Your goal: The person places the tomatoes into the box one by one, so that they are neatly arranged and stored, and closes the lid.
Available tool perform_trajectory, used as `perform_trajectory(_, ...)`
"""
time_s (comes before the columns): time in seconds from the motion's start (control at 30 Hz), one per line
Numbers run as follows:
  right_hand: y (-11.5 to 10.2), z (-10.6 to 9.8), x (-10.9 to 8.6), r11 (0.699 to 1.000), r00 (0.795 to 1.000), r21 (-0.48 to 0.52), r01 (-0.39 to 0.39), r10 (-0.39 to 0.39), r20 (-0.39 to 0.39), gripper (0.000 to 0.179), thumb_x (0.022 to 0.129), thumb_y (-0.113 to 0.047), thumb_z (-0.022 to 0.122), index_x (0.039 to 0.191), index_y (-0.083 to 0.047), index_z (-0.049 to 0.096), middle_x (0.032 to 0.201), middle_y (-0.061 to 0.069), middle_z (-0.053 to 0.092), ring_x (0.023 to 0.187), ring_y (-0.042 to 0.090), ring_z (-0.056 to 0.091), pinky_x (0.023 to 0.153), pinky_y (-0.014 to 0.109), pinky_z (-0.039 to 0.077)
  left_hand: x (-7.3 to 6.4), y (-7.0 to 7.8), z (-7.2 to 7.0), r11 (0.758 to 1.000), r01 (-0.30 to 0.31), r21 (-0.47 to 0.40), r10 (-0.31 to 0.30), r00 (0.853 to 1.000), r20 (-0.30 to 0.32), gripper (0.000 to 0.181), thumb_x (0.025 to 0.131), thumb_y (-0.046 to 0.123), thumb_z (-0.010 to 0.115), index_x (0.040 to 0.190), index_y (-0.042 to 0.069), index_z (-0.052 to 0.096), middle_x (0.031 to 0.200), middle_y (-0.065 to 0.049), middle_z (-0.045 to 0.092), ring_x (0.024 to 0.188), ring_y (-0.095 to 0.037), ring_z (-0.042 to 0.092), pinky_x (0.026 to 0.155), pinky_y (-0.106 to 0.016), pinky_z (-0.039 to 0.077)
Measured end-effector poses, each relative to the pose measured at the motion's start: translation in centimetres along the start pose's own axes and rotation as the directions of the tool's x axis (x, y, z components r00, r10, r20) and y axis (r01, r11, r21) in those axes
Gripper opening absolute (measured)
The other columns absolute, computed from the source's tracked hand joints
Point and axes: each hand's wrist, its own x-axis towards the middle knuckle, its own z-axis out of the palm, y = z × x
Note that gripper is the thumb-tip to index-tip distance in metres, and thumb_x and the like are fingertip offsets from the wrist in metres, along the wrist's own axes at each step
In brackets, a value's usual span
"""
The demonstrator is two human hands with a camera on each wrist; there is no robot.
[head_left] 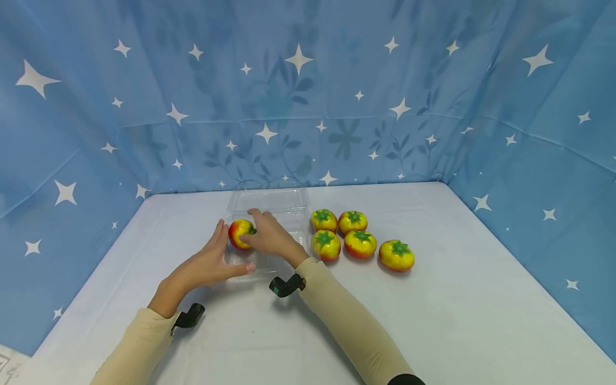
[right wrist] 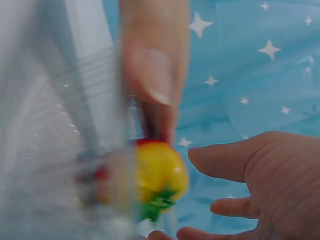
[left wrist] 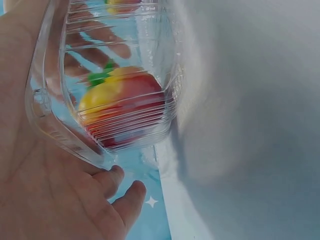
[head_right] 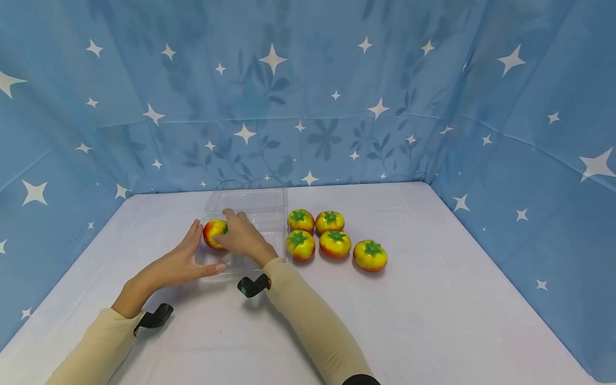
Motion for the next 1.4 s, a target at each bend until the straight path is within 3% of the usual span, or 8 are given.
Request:
perform_trajectory(0.1,0.0,-1.1,-0.2,1.000,1.000,0.026,-0.003,0.003,-0.018,0.069,0.105,-0.028,0.071,0.163,-0.004,0.042,0.157,0.020,0.052,0.138,0.032,0.054,0.115,0.048,0.047,0.0,-0.1,0.0,1.000,0.011,0.009,-0.011,1.000,0.004,0.134,0.090,0.069,0.073,0.164,-0.016,0.000,0.173,-0.032,-0.012,0.158,-0.056,0.010,0.121,-0.069,0.023)
perform_trajectory(0.3,0.0,-3.3,-0.9,0.996,0.998,0.081,0.025,-0.020,-0.064,0.070,0.106,-0.030,0.068,0.164,-0.005,0.039,0.158,0.020,0.049,0.126,0.033,0.064,0.103,0.047,0.057,0.0,0.0,-0.1,0.997,0.036,0.068,-0.036,0.999,-0.002,0.134,0.090,0.074,0.070,0.163,-0.016,0.004,0.173,-0.035,-0.007,0.158,-0.055,0.011,0.121,-0.068,0.021)
perform_trajectory(0.4,0.2,-4.6,-1.5,0.992,0.995,0.114,0.046,-0.036,-0.088,0.071,0.106,-0.031,0.067,0.166,-0.005,0.036,0.161,0.020,0.045,0.128,0.036,0.065,0.100,0.048,0.058,0.1,0.2,-0.1,0.995,0.044,0.092,-0.044,0.999,0.004,0.135,0.089,0.076,0.069,0.163,-0.016,0.004,0.173,-0.035,-0.005,0.157,-0.056,0.012,0.121,-0.069,0.020)
perform_trajectory(0.63,0.6,-7.5,-3.7,0.984,0.990,0.148,0.102,-0.085,-0.116,0.073,0.108,-0.033,0.065,0.168,-0.007,0.032,0.166,0.021,0.034,0.136,0.039,0.059,0.105,0.051,0.055,0.1,0.2,-0.1,0.993,0.052,0.106,-0.054,0.998,0.017,0.134,0.090,0.075,0.069,0.164,-0.016,0.003,0.173,-0.034,-0.005,0.158,-0.054,0.009,0.123,-0.068,0.017)
perform_trajectory(0.87,1.3,-9.0,-5.3,0.989,0.986,0.066,0.129,-0.121,-0.111,0.080,0.107,-0.040,0.065,0.171,-0.012,0.026,0.172,0.018,0.024,0.150,0.036,0.041,0.116,0.056,0.043,-0.1,0.1,-0.4,0.995,0.041,0.086,-0.044,0.998,0.035,0.134,0.091,0.073,0.070,0.164,-0.015,0.001,0.173,-0.034,-0.009,0.158,-0.056,0.007,0.122,-0.070,0.016)
perform_trajectory(1.0,2.5,-9.7,-6.2,0.991,0.988,0.023,0.129,-0.127,-0.083,0.092,0.104,-0.048,0.068,0.174,-0.019,0.016,0.177,0.016,0.010,0.158,0.038,0.028,0.120,0.063,0.035,-0.1,0.1,-0.5,0.995,0.034,0.091,-0.038,0.999,0.034,0.134,0.090,0.073,0.071,0.164,-0.016,0.001,0.173,-0.035,-0.008,0.158,-0.056,0.008,0.122,-0.070,0.016)
perform_trajectory(1.2,4.7,-10.9,-8.2,0.994,0.994,0.006,0.111,-0.110,-0.020,0.104,0.101,-0.052,0.072,0.175,-0.027,0.003,0.178,0.011,-0.015,0.161,0.043,0.015,0.119,0.068,0.032,-0.1,0.0,-0.4,0.994,0.024,0.103,-0.028,0.999,0.032,0.134,0.090,0.071,0.072,0.163,-0.017,0.003,0.172,-0.037,-0.006,0.158,-0.056,0.007,0.123,-0.069,0.016)
perform_trajectory(1.4,6.7,-12.1,-10.2,0.988,0.992,-0.099,0.122,-0.125,-0.026,0.104,0.100,-0.050,0.073,0.175,-0.019,0.007,0.178,0.013,-0.015,0.163,0.042,0.004,0.123,0.069,0.020,-0.1,-0.1,-0.4,0.997,0.020,0.080,-0.023,0.999,0.035,0.133,0.091,0.070,0.073,0.163,-0.016,0.002,0.172,-0.035,-0.008,0.158,-0.055,0.005,0.124,-0.068,0.015)
